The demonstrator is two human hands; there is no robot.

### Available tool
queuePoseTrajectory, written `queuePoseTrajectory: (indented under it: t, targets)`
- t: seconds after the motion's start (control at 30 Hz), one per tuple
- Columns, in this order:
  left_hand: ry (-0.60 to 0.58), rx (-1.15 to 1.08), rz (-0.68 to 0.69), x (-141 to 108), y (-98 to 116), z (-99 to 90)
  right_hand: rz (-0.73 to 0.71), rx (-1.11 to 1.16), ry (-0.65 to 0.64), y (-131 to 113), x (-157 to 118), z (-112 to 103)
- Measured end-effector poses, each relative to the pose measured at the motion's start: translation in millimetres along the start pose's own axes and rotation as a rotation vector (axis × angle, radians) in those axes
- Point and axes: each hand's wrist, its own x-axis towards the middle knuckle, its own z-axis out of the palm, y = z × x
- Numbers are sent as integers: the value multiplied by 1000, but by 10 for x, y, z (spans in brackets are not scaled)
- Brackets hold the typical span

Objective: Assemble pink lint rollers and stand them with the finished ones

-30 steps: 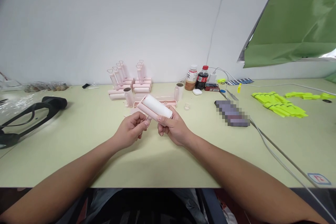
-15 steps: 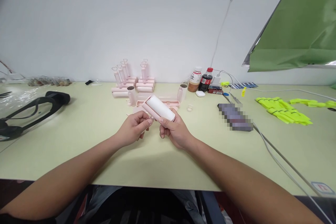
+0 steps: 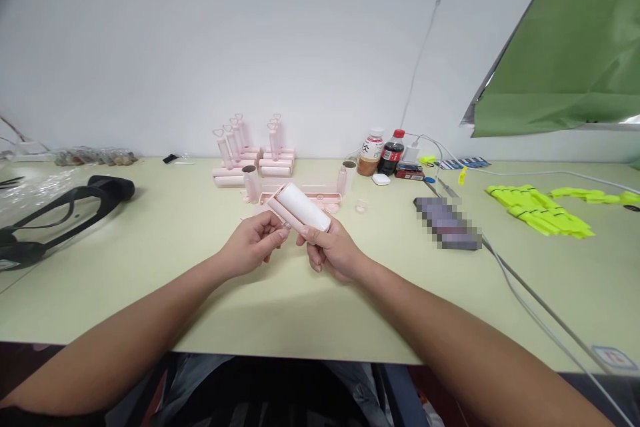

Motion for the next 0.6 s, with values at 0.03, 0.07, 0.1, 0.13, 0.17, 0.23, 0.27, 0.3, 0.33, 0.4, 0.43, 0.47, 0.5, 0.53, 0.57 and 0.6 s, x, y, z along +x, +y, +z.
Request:
queuePoseTrajectory:
  t: [0.03,0.07,0.1,0.13,0.17,0.23,0.27,0.3,0.33,0.4,0.43,0.47,0.5,0.53,0.57,0.6]
  targets:
    - [4,2,5,-2,2,3,5,-1,-5,-1,-4,0]
    - [9,4,12,-3,2,7,11,-1,-9,-2,-7,0]
    - [14,7,18,-4,1,10,16,1,-12,-2,-10,0]
    - [19,11,24,-4,-1,13,21,3,-16,-2,-12,1]
    - [24,17,29,-5,-5,14,26,6,-19,-2,-14,1]
    - [30,36,44,-7,-16,12,29,9,-23,-1,-18,2]
    - [33,51,57,-9,-21,8,29,9,-25,-1,-20,3]
    - [39,69,72,-12,-25,3,31,6,-27,-1,-23,5]
    - [47,88,91,-15,-28,-4,37,2,-29,1,-27,9]
    - [58,121,130,-21,-26,-21,59,-2,-36,8,-33,22]
    - [58,131,145,-22,-23,-30,71,-1,-40,15,-36,29]
    - [54,135,153,-22,-18,-39,79,2,-43,24,-38,37]
    - [47,133,153,-20,-14,-45,79,5,-43,33,-38,45]
    - [40,127,144,-17,-11,-48,70,9,-38,43,-36,51]
    - [39,115,129,-12,-10,-46,55,11,-28,53,-33,56]
    - [41,99,111,-6,-11,-39,37,10,-16,61,-29,59]
